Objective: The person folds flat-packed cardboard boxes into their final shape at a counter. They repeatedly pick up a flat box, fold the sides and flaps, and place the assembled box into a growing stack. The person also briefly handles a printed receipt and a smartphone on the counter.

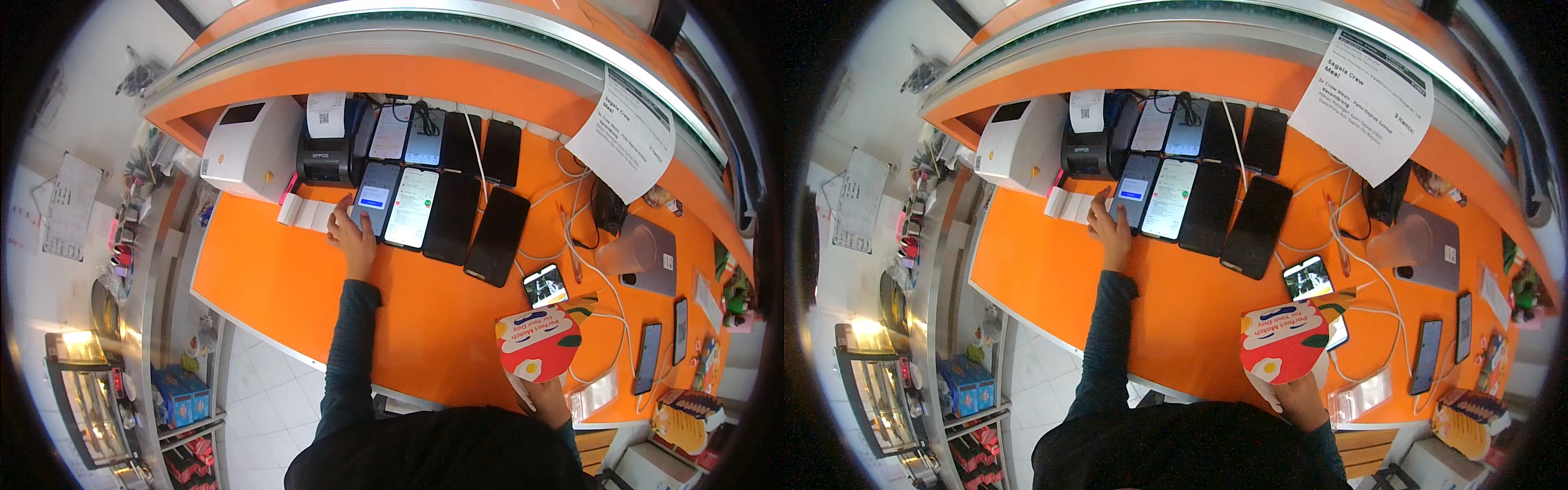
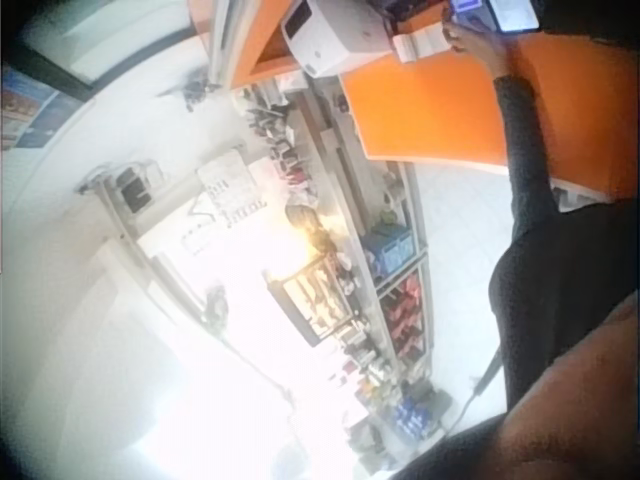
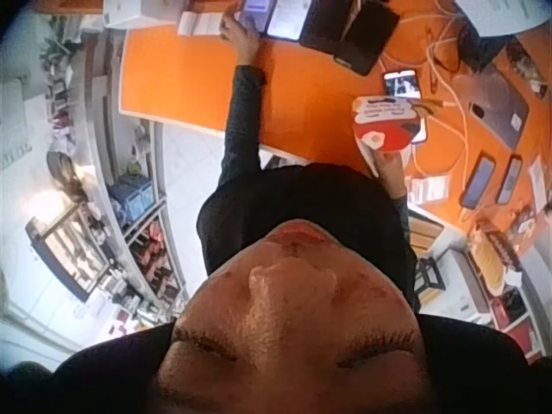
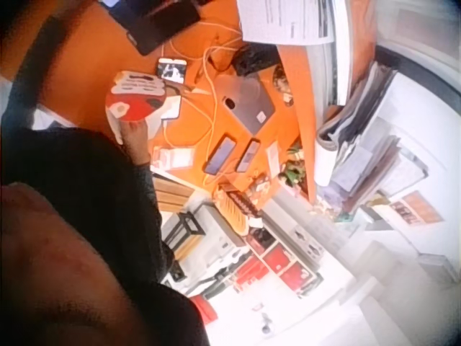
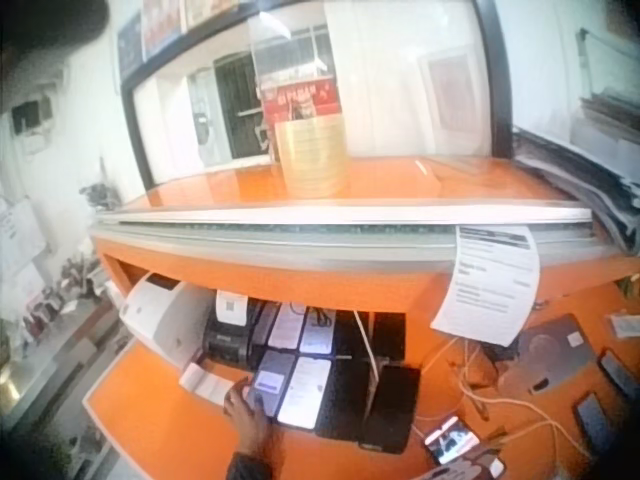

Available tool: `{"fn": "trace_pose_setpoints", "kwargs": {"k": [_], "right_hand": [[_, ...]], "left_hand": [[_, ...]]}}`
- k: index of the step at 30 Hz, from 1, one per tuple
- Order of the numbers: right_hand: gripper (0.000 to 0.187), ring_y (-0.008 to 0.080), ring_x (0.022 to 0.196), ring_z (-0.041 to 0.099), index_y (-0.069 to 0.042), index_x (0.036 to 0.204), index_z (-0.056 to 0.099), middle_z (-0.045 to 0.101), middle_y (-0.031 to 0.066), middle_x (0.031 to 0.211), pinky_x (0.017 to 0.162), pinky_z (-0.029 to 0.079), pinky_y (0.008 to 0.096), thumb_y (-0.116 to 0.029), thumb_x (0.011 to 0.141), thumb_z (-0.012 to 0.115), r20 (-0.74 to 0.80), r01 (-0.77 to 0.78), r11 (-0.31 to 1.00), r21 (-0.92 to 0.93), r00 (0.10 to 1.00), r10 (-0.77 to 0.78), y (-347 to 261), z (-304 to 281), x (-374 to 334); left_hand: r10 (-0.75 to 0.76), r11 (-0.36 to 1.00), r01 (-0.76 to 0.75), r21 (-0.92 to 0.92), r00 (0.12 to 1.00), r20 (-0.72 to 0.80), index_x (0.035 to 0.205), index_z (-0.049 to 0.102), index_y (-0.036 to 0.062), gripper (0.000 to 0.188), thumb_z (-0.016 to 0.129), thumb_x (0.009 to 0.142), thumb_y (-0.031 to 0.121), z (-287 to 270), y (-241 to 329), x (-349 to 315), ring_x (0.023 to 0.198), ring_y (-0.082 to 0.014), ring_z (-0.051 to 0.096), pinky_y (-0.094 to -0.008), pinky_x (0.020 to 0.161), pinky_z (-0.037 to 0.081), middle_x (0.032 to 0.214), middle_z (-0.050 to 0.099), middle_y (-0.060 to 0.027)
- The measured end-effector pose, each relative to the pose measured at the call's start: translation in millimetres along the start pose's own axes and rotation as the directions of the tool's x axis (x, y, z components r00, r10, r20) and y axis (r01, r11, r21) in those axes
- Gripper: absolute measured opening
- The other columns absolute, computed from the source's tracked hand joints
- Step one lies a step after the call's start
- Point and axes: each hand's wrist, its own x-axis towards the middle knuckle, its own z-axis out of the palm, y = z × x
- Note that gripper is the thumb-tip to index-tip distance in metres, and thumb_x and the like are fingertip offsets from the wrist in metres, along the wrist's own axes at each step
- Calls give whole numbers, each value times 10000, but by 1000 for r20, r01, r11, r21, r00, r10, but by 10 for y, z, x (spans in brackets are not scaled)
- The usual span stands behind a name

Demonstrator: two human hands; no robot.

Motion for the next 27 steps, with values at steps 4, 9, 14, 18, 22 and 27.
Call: {"fn": "trace_pose_setpoints", "kwargs": {"k": [4, 9, 14, 18, 22, 27], "right_hand": [[285, 335, 891, 521, -21, 961, 514, 517, 191, 995, 711, 443, 392, -23, 679, 549, 0, -25, 999, -30, 1000, 25, 1, -22, -70], [283, 339, 898, 522, -21, 938, 513, 520, 184, 1000, 728, 445, 389, -14, 658, 550, -18, -100, 995, -12, 995, 99, -2, -47, -25], [246, 334, 890, 528, -23, 907, 530, 531, 181, 984, 734, 447, 381, -21, 661, 547, 5, -102, 995, 14, 995, 102, 37, -77, 19], [227, 329, 880, 534, -25, 892, 536, 540, 177, 970, 737, 446, 379, -28, 665, 543, -16, -132, 990, 44, 991, 133, 105, -40, -5], [316, 347, 829, 537, -15, 917, 535, 545, 194, 905, 693, 445, 390, -1, 602, 551, -58, -150, 989, 17, 987, 150, 202, -52, -62], [266, 336, 825, 537, 9, 863, 529, 553, 174, 872, 698, 441, 403, -15, 598, 541, -31, -209, 978, 19, 977, 210, 214, -91, -53]], "left_hand": [[-27, 999, 26, 42, 999, 30, 1062, 396, 86, 327, 491, 752, 129, 55, -70, 265, 966, -284, 440, -428, 790, 272, 1070, 469, -100], [182, 976, -177, 127, 983, -31, 969, 421, 49, 301, 467, 672, 27, 167, 275, 458, 906, -303, 459, -394, 714, 331, 955, 501, -122], [488, 808, -456, -374, 873, -12, 1001, 332, -16, 428, 376, 583, -94, 704, 312, 1051, 888, -419, 436, -462, 770, 329, 922, 477, -223], [357, 889, -270, -369, 914, 193, 1069, 270, -48, 477, 374, 605, -87, 1256, 103, 1646, 975, -439, 402, -455, 823, 326, 981, 454, -285], [390, 921, -362, -146, 852, 349, 1081, 352, -55, 454, 379, 629, -78, 1546, 37, 1892, 1030, -416, 392, -423, 854, 337, 1066, 440, -287], [454, 884, -457, -101, 785, 421, 1063, 450, -18, 397, 394, 671, -49, 1753, -165, 2011, 1013, -390, 427, -391, 862, 353, 1066, 461, -264]]}}
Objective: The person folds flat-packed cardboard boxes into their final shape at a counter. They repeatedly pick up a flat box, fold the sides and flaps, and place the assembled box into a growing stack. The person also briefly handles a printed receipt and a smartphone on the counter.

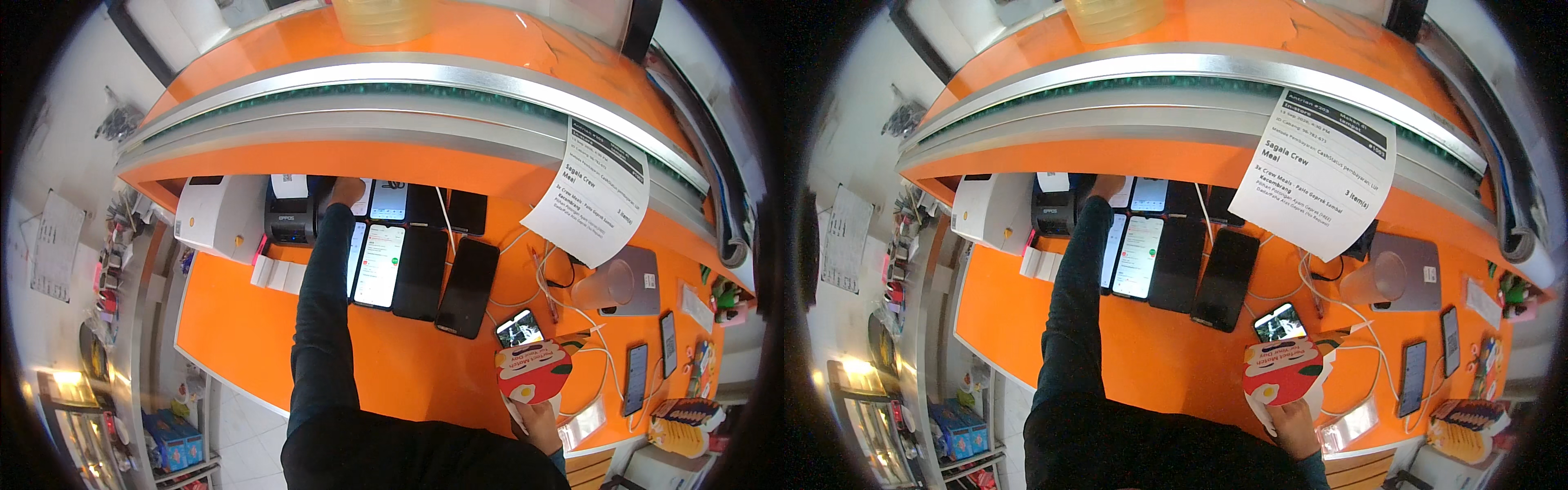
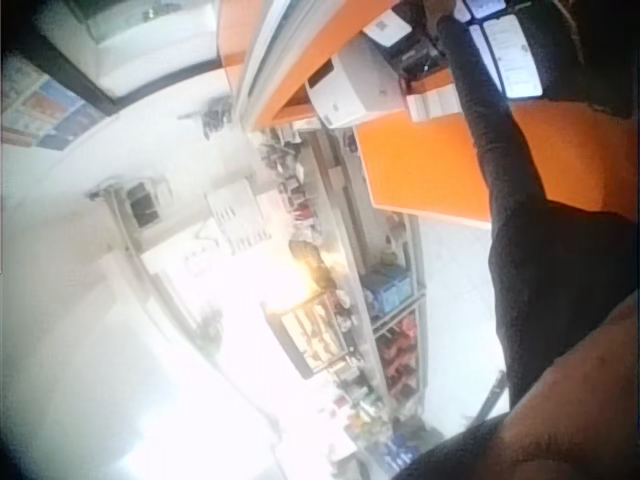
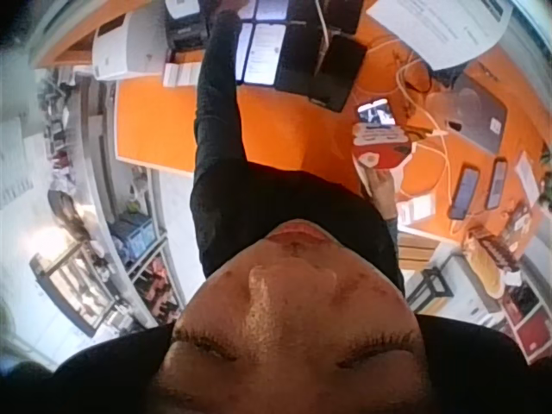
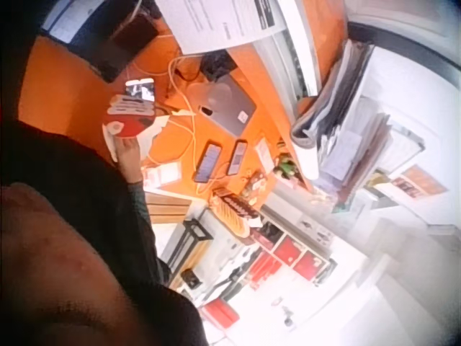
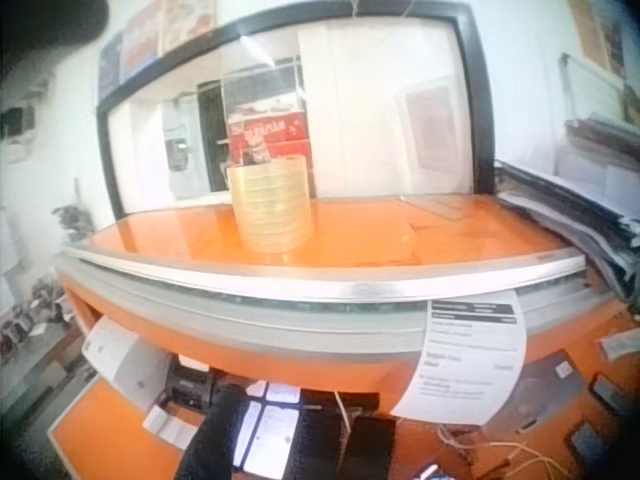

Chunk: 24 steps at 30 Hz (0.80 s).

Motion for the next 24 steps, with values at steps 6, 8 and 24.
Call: {"fn": "trace_pose_setpoints", "kwargs": {"k": [6, 8, 24], "right_hand": [[290, 325, 810, 541, 3, 879, 531, 554, 168, 854, 696, 443, 398, -25, 591, 555, -7, 44, 999, -8, 999, -44, 39, 49, -9], [315, 319, 803, 542, -4, 899, 533, 553, 165, 846, 694, 445, 393, -19, 585, 559, 19, 4, 1000, -3, 1000, -3, 36, 66, -48], [367, 236, 741, 591, -34, 1019, 466, 567, 156, 844, 635, 463, 290, -19, 688, 622, -185, 10, 864, 503, 978, 97, -398, -273, 220]], "left_hand": [[72, 997, -68, 36, 990, -120, 1032, 472, -22, 391, 403, 650, -69, 23, 67, -64, 990, -392, 438, -400, 847, 360, 1036, 476, -263], [95, 995, -89, 47, 985, -141, 1043, 453, -21, 417, 393, 634, -80, -30, 133, -88, 968, -411, 436, -412, 837, 357, 1021, 475, -266], [406, 523, -17, -852, 884, 232, 1099, 443, 64, 399, 586, 763, 224, -1415, 2818, -1965, 1057, -185, 400, -305, 908, 306, 1095, 443, -82]]}}
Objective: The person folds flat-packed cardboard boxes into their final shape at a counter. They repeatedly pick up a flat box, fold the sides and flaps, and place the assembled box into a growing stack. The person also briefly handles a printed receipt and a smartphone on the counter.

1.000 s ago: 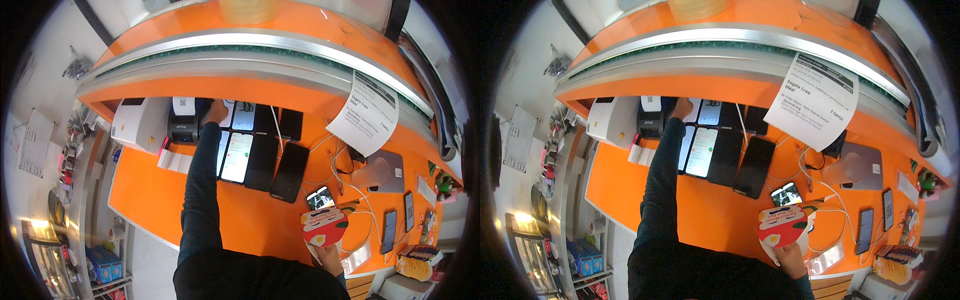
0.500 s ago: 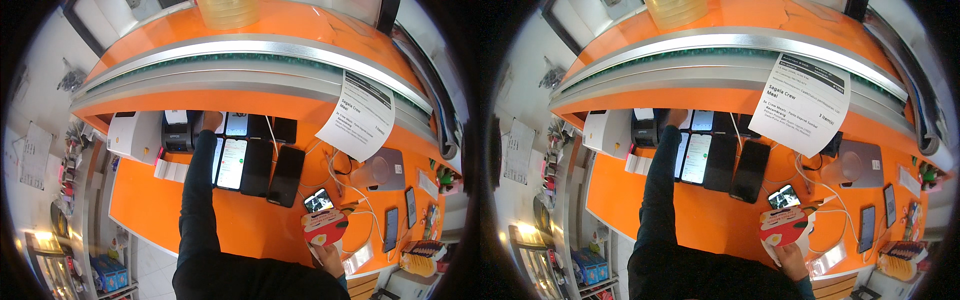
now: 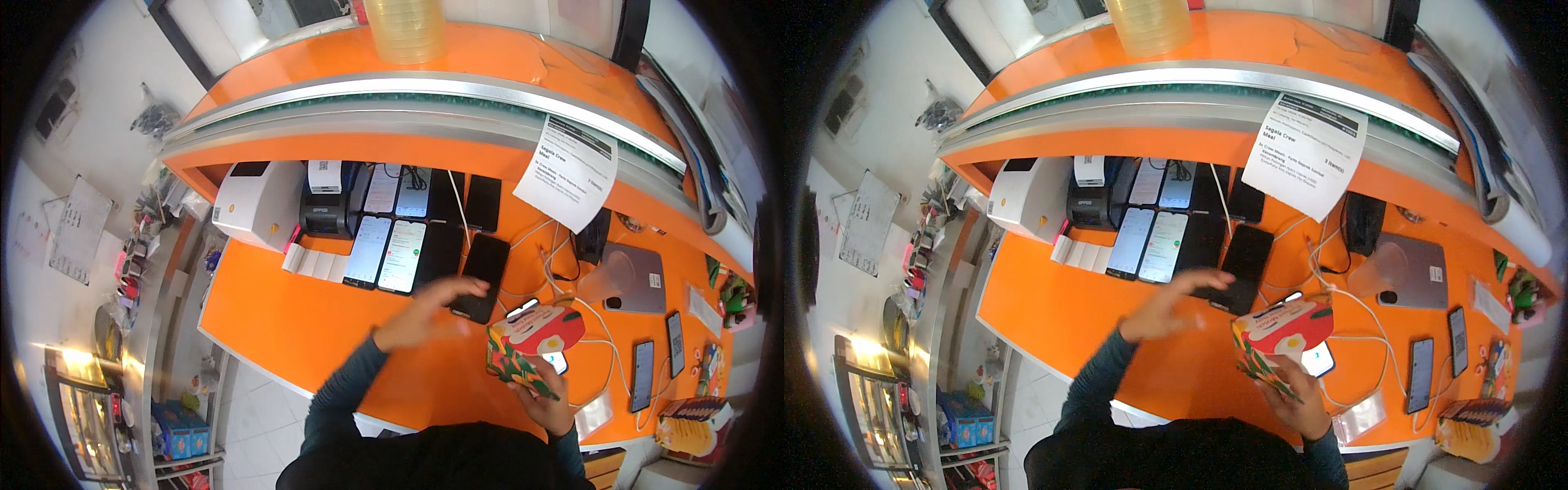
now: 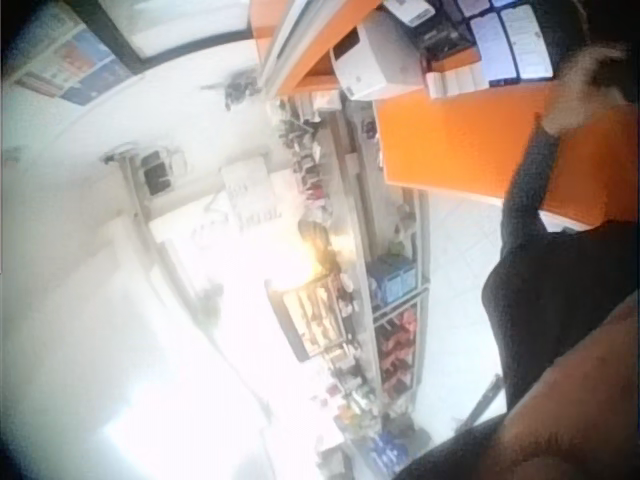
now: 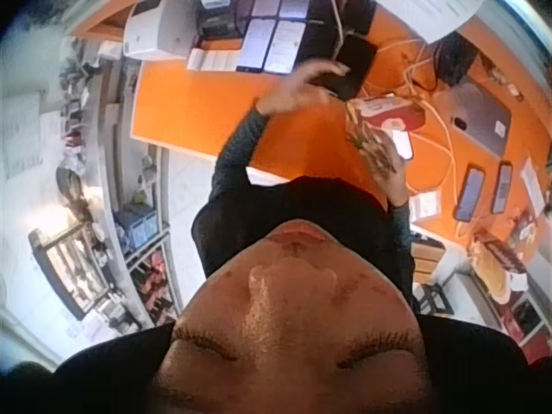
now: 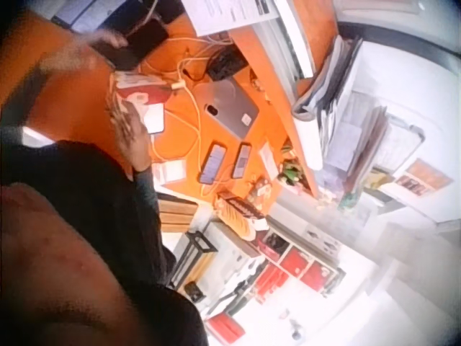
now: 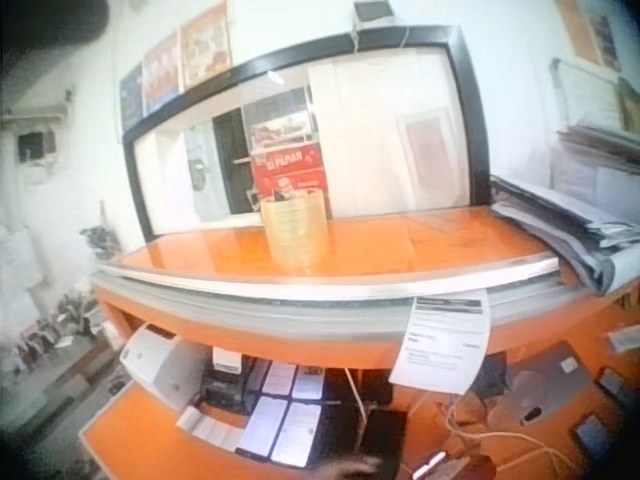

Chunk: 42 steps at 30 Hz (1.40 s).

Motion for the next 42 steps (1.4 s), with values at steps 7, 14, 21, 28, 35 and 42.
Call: {"fn": "trace_pose_setpoints", "kwargs": {"k": [7, 14, 21, 28, 35, 42], "right_hand": [[405, 177, 881, 531, -14, 1043, 468, 531, 104, 960, 749, 426, 279, -66, 688, 657, 91, 119, 991, 55, 988, -124, -18, -31, -15], [372, 175, 864, 516, -5, 1015, 490, 522, 96, 973, 761, 410, 276, -94, 695, 657, 15, -2, 940, 342, 1000, -3, -231, -300, -191], [481, 114, 1069, 358, -34, 1186, 277, 364, 53, 1146, 870, 337, 244, -51, 783, 539, 102, -186, 562, 806, 979, 177, -371, -878, -454], [539, 122, 1063, 341, -46, 1191, 201, 243, 28, 1131, 867, 341, 242, 0, 763, 524, -69, 33, 646, 763, 997, 30, -243, -1451, -926], [468, 176, 1078, 413, -68, 1163, 261, 383, 84, 1141, 880, 400, 327, 22, 775, 506, 103, -147, 257, 955, 978, 179, -123, -2146, -1473], [341, 180, 1022, 477, -9, 1140, 378, 457, 104, 1138, 869, 410, 302, -36, 816, 478, 146, -180, 192, 965, 973, 178, 101, -2654, -2035]], "left_hand": [[-75, 909, -17, -416, 976, -204, 1170, 325, 33, 487, 572, 775, 173, 827, 201, -177, 1104, -191, 355, -299, 924, 291, 1198, 359, -119], [71, 956, -175, -238, 918, -391, 1130, 358, 55, 558, 676, 680, 144, 1206, 466, -119, 1101, -208, 361, -311, 915, 304, 1199, 342, -142], [310, 908, -257, 331, 943, -120, 1088, 526, 173, 668, 759, 499, 388, 1560, 815, 41, 1165, -376, 210, -440, 932, 245, 1241, 171, -207], [462, 722, -393, 569, 887, 27, 1111, 520, 225, 685, 734, 493, 429, 2239, 971, 273, 1188, -398, 223, -498, 953, 198, 1320, 150, -217], [672, 723, -595, 351, 723, -158, 942, 561, 175, 459, 739, 533, 282, 3052, 926, 406, 1094, -398, 387, -567, 931, 211, 1204, 391, -169], [528, 849, -508, 145, 810, -255, 851, 519, 47, 273, 663, 649, 161, 3898, 1021, 674, 1077, -369, 420, -474, 934, 283, 1029, 531, -147]]}}
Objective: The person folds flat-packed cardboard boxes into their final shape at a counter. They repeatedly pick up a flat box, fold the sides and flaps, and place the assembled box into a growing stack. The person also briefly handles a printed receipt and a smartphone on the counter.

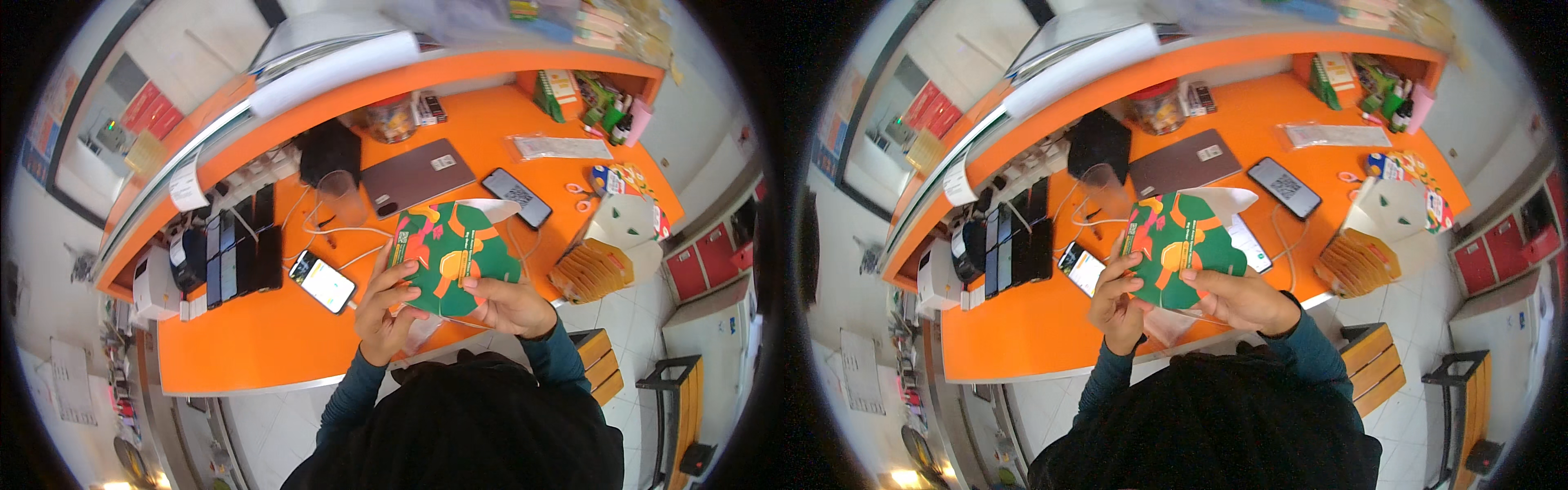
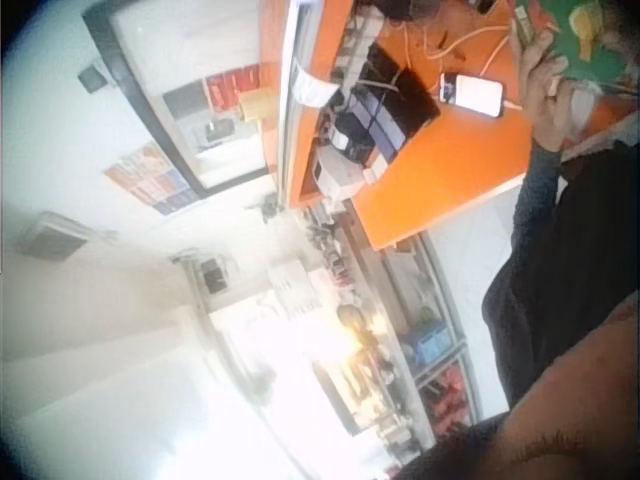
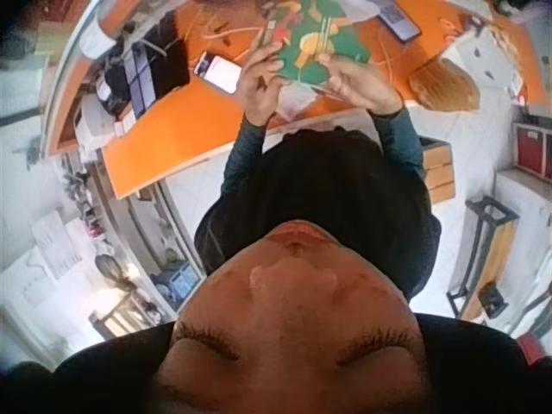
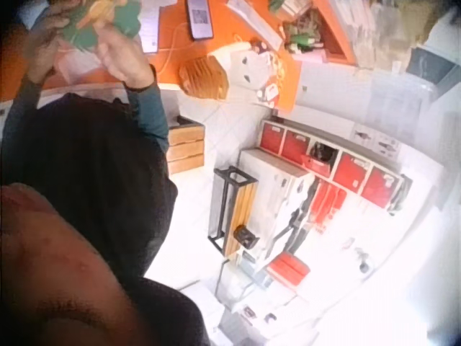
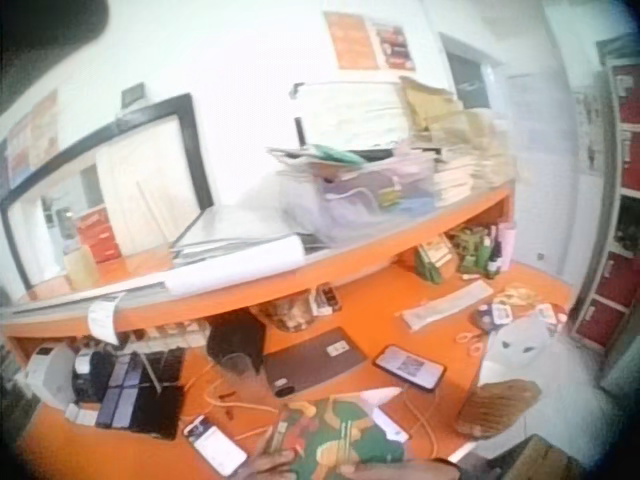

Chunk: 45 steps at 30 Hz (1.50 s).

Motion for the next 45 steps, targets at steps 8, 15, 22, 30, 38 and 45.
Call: {"fn": "trace_pose_setpoints", "kwargs": {"k": [8, 15, 22, 30, 38, 45], "right_hand": [[675, 187, 1158, 328, -90, 1248, 68, 281, 137, 1265, 919, 299, 260, 44, 758, 513, 413, 488, 738, -466, 858, -306, -173, -254, -324], [668, 197, 1163, 325, -90, 1247, 66, 367, 170, 1232, 952, 220, 283, 92, 730, 448, 182, 424, 742, -519, 903, -389, -371, -332, -469], [540, 199, 1064, 432, -91, 1232, 204, 437, 136, 1134, 902, 345, 314, -39, 772, 483, -104, 422, 906, -33, 900, -423, -241, -125, -266], [509, 159, 992, 496, -67, 1207, 308, 455, 116, 1121, 827, 426, 288, -388, 834, 438, 19, 3, 979, 203, 1000, -7, 471, -13, 159], [939, 252, 1215, 191, -22, 1287, 6, 128, 178, 1303, 942, 296, 347, -186, 659, 684, 572, 472, 475, -743, 816, 84, 764, -197, 227], [848, 196, 1149, 320, -75, 1269, 109, 274, 78, 1251, 905, 363, 339, -27, 638, 674, 470, -33, 970, -240, 870, 146, 567, -186, 385]], "left_hand": [[-219, 938, 186, -292, 972, -85, 826, 507, 26, 121, 586, 740, 58, 741, -102, -53, 1067, -299, 444, -426, 938, 292, 1060, 508, -170], [-271, 899, 196, -391, 951, -146, 738, 478, 29, 200, 495, 826, 208, 363, -175, 14, 1051, -280, 450, -368, 902, 320, 1087, 486, -160], [-64, 997, 50, 60, 959, 276, 1053, 471, 167, 687, 746, 498, 463, 235, 246, 113, 1224, -344, 162, -426, 944, 229, 1332, 85, -199], [-161, 833, 59, 550, 977, 140, 1192, 384, 210, 981, 778, 343, 503, -33, 166, -276, 1231, -359, 127, -475, 959, 220, 1343, 13, -190], [-366, 864, 445, 237, 877, -311, 1137, 447, 115, 605, 637, 666, 444, -68, 310, -582, 1213, -337, 215, -432, 955, 249, 1332, 162, -162], [-355, 771, 224, 596, 928, 110, 1038, 568, 145, 670, 483, 627, 668, -339, 426, -433, 1219, -406, 118, -499, 979, 22, 1298, 275, -160]]}}
